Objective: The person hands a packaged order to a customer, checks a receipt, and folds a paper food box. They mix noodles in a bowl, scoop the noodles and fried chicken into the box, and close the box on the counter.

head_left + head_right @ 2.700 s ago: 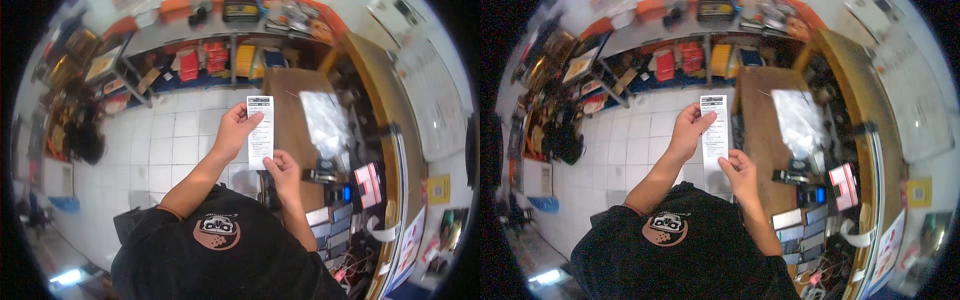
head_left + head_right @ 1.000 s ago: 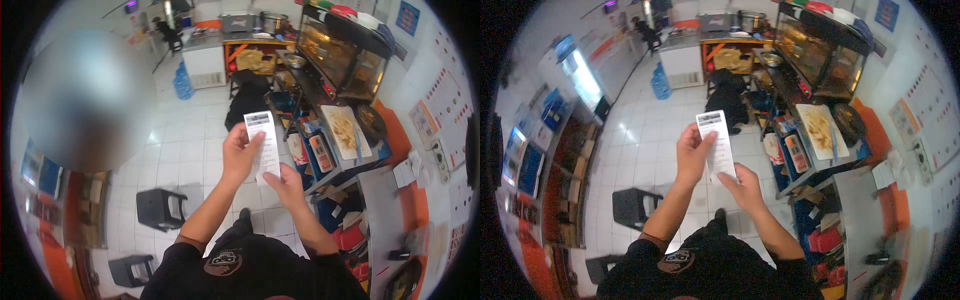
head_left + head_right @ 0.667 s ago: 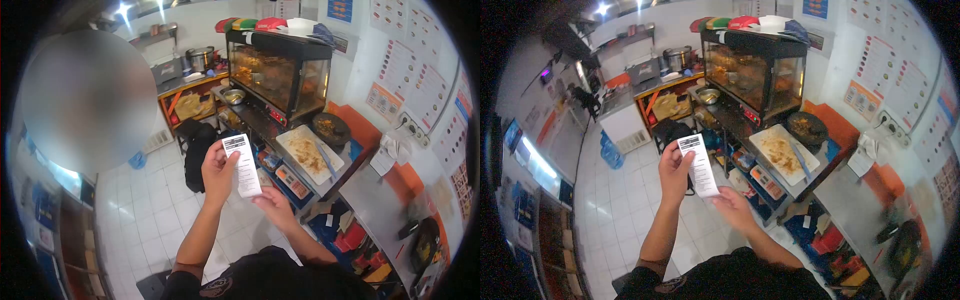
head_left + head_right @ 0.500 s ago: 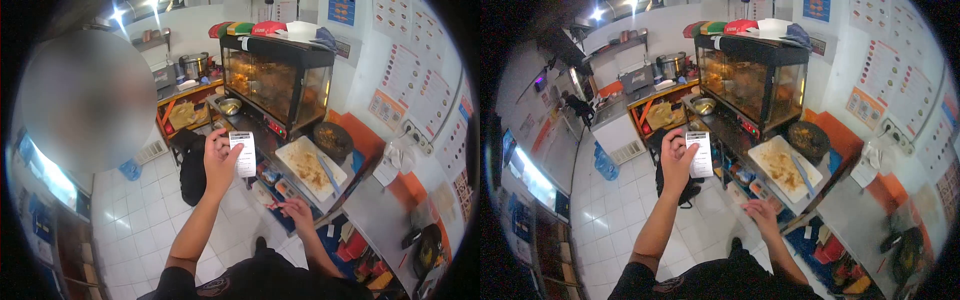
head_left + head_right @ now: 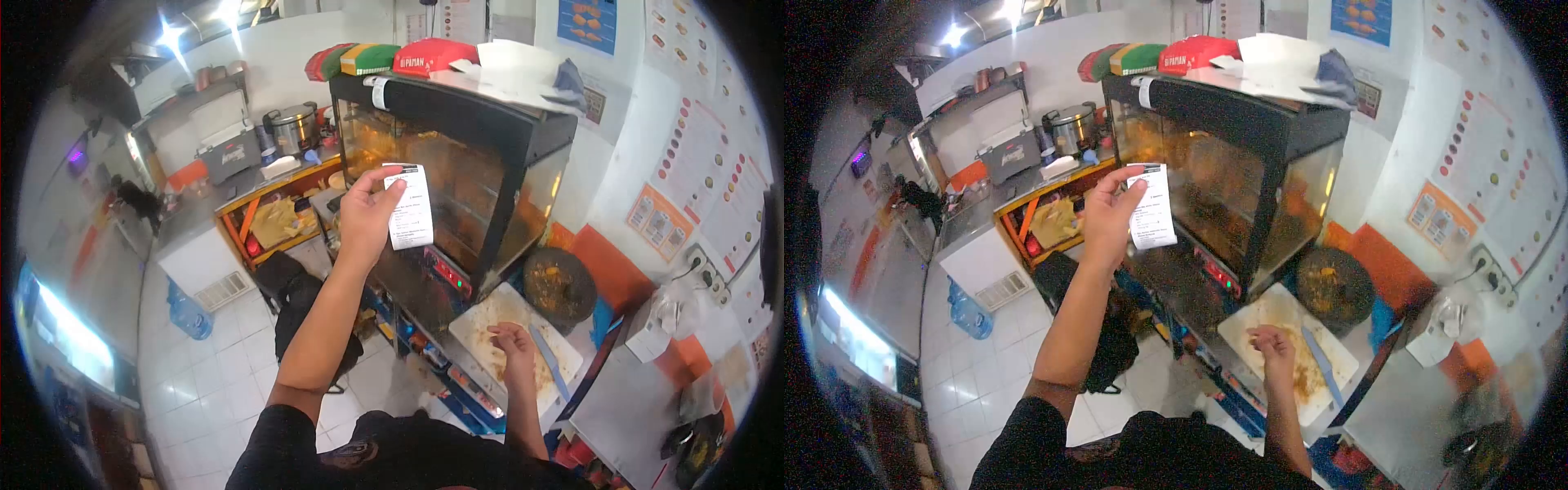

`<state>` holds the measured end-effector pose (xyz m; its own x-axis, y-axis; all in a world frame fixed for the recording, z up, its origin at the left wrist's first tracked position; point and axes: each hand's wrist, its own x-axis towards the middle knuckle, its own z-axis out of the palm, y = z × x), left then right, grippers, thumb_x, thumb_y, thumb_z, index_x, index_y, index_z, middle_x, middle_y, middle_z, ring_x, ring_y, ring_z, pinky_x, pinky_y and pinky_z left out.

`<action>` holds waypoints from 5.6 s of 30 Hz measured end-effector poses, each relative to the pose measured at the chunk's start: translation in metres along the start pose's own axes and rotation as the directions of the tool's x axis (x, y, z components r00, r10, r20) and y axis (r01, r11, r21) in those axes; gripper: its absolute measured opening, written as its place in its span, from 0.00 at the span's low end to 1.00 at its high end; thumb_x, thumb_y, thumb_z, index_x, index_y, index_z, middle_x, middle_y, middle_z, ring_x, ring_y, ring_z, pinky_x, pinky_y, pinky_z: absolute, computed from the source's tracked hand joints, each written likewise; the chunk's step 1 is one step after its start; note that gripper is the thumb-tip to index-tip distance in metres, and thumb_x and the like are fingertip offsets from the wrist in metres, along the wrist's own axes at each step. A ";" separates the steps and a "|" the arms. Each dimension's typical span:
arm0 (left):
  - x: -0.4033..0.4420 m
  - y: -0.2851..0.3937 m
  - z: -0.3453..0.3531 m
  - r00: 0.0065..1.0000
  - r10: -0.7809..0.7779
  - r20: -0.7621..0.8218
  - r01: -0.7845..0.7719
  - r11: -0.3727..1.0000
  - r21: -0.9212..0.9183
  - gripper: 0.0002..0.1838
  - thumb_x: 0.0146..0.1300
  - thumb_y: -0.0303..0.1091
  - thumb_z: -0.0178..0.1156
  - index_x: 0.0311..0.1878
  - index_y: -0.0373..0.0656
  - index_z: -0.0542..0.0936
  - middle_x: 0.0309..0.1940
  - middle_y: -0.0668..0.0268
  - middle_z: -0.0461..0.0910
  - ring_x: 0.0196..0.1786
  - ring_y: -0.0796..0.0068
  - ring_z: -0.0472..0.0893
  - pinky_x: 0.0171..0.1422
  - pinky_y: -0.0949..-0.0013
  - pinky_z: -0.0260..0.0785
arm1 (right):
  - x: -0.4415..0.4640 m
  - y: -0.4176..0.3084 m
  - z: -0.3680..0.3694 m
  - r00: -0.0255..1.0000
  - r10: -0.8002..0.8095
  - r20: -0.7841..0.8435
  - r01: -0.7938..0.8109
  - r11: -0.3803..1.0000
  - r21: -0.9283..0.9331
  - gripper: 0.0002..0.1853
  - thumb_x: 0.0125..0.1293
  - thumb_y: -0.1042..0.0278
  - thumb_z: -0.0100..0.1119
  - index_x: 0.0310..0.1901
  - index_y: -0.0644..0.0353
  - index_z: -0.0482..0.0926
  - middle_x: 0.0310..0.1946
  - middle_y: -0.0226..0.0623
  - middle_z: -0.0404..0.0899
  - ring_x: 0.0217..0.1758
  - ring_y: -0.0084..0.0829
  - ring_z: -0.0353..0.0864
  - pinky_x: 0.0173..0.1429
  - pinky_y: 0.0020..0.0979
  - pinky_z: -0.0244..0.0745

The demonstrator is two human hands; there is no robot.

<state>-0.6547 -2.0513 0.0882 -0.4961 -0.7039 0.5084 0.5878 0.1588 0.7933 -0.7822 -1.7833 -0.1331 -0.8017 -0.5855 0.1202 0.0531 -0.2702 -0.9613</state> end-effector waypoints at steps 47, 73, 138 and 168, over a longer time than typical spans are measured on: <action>0.335 -0.142 -0.032 0.822 -0.042 0.568 0.294 0.885 -0.360 0.13 0.66 0.31 0.55 0.49 0.35 0.79 0.41 0.62 0.81 0.42 0.77 0.80 0.48 0.73 0.73 | 0.088 0.084 0.168 0.687 -0.047 -0.725 0.034 0.999 -0.032 0.06 0.64 0.75 0.55 0.42 0.63 0.76 0.37 0.43 0.83 0.33 0.27 0.80 0.42 0.27 0.77; 0.334 -0.149 0.001 0.835 0.443 0.327 -0.468 0.884 -0.002 0.10 0.56 0.26 0.53 0.38 0.35 0.81 0.35 0.50 0.81 0.40 0.56 0.82 0.46 0.60 0.73 | 0.102 0.106 0.165 0.727 0.008 -0.687 -0.040 0.999 -0.030 0.10 0.62 0.71 0.60 0.44 0.63 0.76 0.38 0.43 0.82 0.33 0.24 0.78 0.41 0.24 0.75; 0.111 -0.449 -0.397 0.500 -0.083 -0.862 0.583 0.768 0.265 0.12 0.58 0.26 0.57 0.44 0.35 0.70 0.42 0.58 0.69 0.41 0.64 0.72 0.48 0.63 0.67 | 0.112 0.169 0.179 0.810 0.290 -0.509 -0.349 0.937 -0.022 0.11 0.64 0.69 0.58 0.47 0.64 0.76 0.41 0.43 0.82 0.38 0.30 0.80 0.43 0.28 0.77; 0.107 -0.454 -0.394 0.559 -0.642 -0.525 0.600 0.750 -0.278 0.06 0.61 0.25 0.57 0.35 0.39 0.69 0.27 0.65 0.72 0.22 0.76 0.71 0.23 0.72 0.65 | 0.144 0.168 0.211 0.919 0.355 -0.172 -0.388 0.892 -0.232 0.19 0.65 0.64 0.55 0.53 0.68 0.71 0.48 0.48 0.78 0.46 0.36 0.79 0.52 0.35 0.77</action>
<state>-0.7232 -2.4713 -0.3495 -0.3192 -0.8590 -0.4002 0.3213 -0.4954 0.8070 -0.7629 -2.0744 -0.2252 -0.8203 -0.5023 -0.2735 0.2203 0.1638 -0.9616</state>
